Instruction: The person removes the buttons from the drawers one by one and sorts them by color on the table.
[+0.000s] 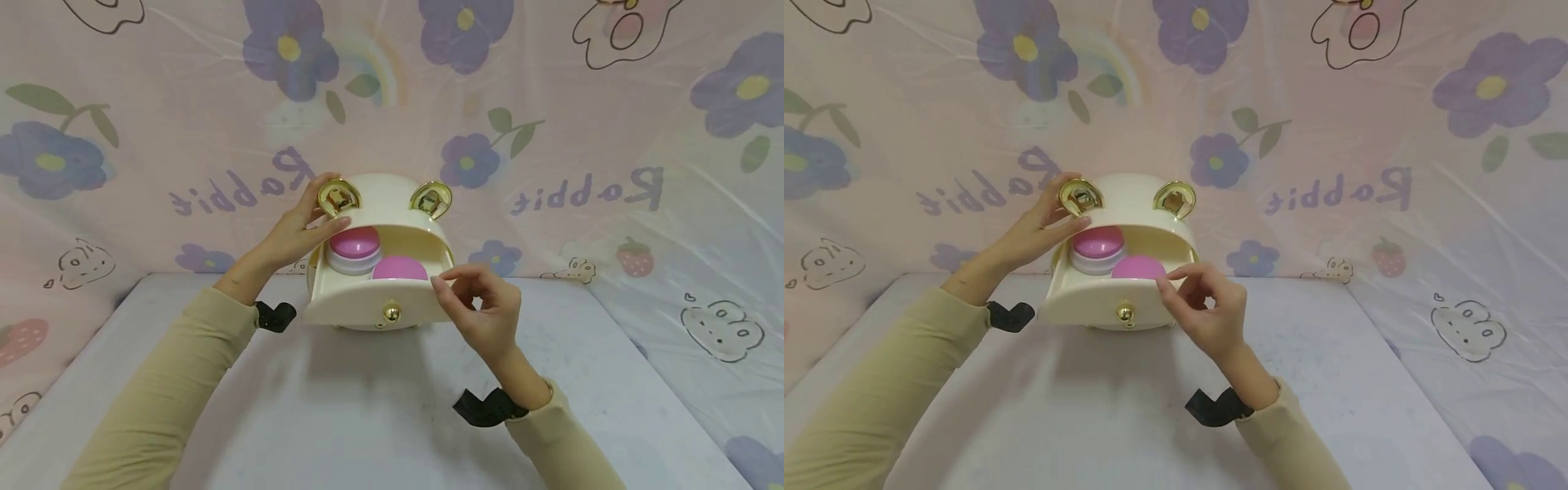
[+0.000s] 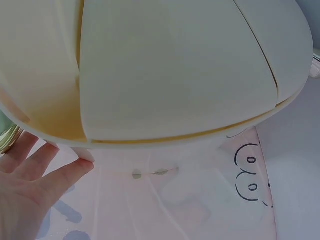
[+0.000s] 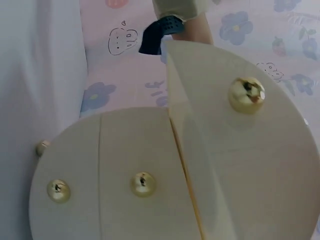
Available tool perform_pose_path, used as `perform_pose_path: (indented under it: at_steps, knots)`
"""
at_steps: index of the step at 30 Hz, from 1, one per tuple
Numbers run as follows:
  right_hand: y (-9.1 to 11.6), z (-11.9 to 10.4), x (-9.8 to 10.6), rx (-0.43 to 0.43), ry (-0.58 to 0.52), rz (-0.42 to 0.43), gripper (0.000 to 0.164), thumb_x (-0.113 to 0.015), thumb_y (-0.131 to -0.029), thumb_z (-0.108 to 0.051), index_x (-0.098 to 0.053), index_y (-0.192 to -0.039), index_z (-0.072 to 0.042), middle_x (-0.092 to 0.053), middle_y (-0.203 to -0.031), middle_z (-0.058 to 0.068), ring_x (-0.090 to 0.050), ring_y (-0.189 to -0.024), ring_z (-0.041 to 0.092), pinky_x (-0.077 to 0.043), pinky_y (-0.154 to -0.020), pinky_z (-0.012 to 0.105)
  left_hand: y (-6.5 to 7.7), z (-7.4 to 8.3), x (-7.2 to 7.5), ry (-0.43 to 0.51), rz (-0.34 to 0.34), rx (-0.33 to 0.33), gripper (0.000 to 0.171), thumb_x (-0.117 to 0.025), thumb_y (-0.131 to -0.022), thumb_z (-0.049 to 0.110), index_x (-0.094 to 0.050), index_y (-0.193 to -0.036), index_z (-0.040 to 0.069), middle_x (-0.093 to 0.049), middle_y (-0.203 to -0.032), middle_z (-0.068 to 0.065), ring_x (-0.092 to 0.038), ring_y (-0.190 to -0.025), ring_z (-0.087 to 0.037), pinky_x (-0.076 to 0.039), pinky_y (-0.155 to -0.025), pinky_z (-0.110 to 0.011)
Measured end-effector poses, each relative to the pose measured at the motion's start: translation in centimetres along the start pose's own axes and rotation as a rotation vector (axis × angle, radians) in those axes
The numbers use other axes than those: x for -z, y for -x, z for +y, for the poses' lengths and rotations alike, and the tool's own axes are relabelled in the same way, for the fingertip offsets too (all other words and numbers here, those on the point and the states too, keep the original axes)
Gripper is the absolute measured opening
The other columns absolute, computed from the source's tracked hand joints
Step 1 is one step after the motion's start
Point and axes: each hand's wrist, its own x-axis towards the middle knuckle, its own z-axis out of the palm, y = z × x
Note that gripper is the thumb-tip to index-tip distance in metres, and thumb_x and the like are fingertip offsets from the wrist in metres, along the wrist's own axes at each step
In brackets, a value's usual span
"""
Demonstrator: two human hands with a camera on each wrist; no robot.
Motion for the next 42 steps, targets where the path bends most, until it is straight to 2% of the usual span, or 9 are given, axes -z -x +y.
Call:
perform_pose_path:
  at_steps: [5,10,14,19,26,30,32,37,42]
  knots:
    - [-1.2,0.8,0.6,-0.155,-0.019,0.008,0.028,-0.072,-0.085,-0.016,-0.062,-0.082,0.010,-0.058,-0.060,-0.007,-0.046,-0.049,0.003,-0.038,-0.046,0.017,0.0,0.1,0.0,-0.005,0.004,0.000,0.068,-0.060,-0.094,0.036,-0.015,-0.146,0.044,-0.028,-0.155,-0.008,-0.032,-0.140,-0.039,-0.026,-0.108,-0.065]
    - [-2.5,1.7,0.9,-0.331,-0.061,-0.068,0.014,-0.070,-0.081,-0.002,-0.062,-0.086,0.009,-0.062,-0.065,-0.009,-0.055,-0.055,0.007,-0.044,-0.052,0.018,0.0,0.1,0.0,0.000,-0.001,0.007,0.067,-0.060,-0.094,0.036,-0.016,-0.145,0.044,-0.029,-0.155,-0.008,-0.031,-0.141,-0.039,-0.026,-0.108,-0.065]
    - [-3.7,2.6,1.2,-0.516,-0.123,-0.218,0.013,-0.071,-0.081,-0.002,-0.065,-0.092,0.004,-0.067,-0.076,-0.005,-0.062,-0.068,0.011,-0.048,-0.061,0.021,0.0,0.1,0.0,-0.008,-0.002,0.005,0.067,-0.059,-0.094,0.037,-0.016,-0.145,0.045,-0.030,-0.155,-0.008,-0.031,-0.141,-0.039,-0.026,-0.108,-0.065]
    - [-4.6,3.6,1.4,-0.684,-0.170,-0.462,0.032,-0.072,-0.084,-0.009,-0.062,-0.108,0.009,-0.068,-0.095,-0.002,-0.064,-0.089,0.016,-0.052,-0.081,0.026,0.1,0.1,-0.1,-0.009,-0.002,0.006,0.068,-0.059,-0.094,0.036,-0.016,-0.145,0.044,-0.029,-0.155,-0.008,-0.031,-0.140,-0.039,-0.026,-0.108,-0.065]
    - [-5.2,4.1,1.5,-0.751,-0.156,-0.584,0.039,-0.074,-0.084,-0.013,-0.062,-0.118,0.001,-0.066,-0.112,0.012,-0.063,-0.105,0.023,-0.050,-0.094,0.030,0.1,0.3,-0.3,-0.021,-0.005,-0.002,0.067,-0.059,-0.094,0.037,-0.016,-0.145,0.044,-0.026,-0.156,-0.009,-0.032,-0.140,-0.039,-0.025,-0.107,-0.068]
    - [-5.6,4.2,1.5,-0.777,-0.143,-0.727,0.047,-0.074,-0.084,-0.016,-0.060,-0.127,-0.005,-0.062,-0.128,0.014,-0.058,-0.120,0.023,-0.046,-0.102,0.033,0.0,0.3,-0.3,-0.035,-0.002,-0.003,0.067,-0.059,-0.095,0.037,-0.016,-0.146,0.045,-0.026,-0.156,-0.008,-0.033,-0.139,-0.040,-0.025,-0.107,-0.068]
    - [-5.9,4.4,1.5,-0.782,-0.167,-0.816,0.050,-0.072,-0.085,-0.013,-0.057,-0.131,-0.004,-0.059,-0.133,0.013,-0.055,-0.124,0.023,-0.043,-0.105,0.036,0.0,0.2,-0.3,-0.039,-0.001,-0.003,0.067,-0.059,-0.095,0.037,-0.016,-0.145,0.046,-0.026,-0.156,-0.007,-0.033,-0.139,-0.040,-0.025,-0.106,-0.068]
    - [-6.3,5.0,1.7,-0.736,-0.260,-0.983,0.051,-0.067,-0.087,-0.004,-0.051,-0.135,0.002,-0.054,-0.137,0.017,-0.052,-0.127,0.026,-0.039,-0.108,0.037,0.1,0.3,-0.3,-0.039,0.000,-0.005,0.066,-0.059,-0.095,0.037,-0.016,-0.144,0.048,-0.028,-0.156,-0.007,-0.032,-0.140,-0.040,-0.024,-0.106,-0.069]
    - [-6.6,5.3,1.7,-0.679,-0.235,-1.104,0.051,-0.064,-0.086,-0.006,-0.052,-0.135,-0.002,-0.055,-0.137,0.011,-0.053,-0.126,0.023,-0.039,-0.108,0.036,0.1,0.3,-0.4,-0.035,-0.004,-0.002,0.066,-0.059,-0.094,0.037,-0.016,-0.144,0.048,-0.028,-0.156,-0.006,-0.032,-0.140,-0.040,-0.024,-0.107,-0.068]
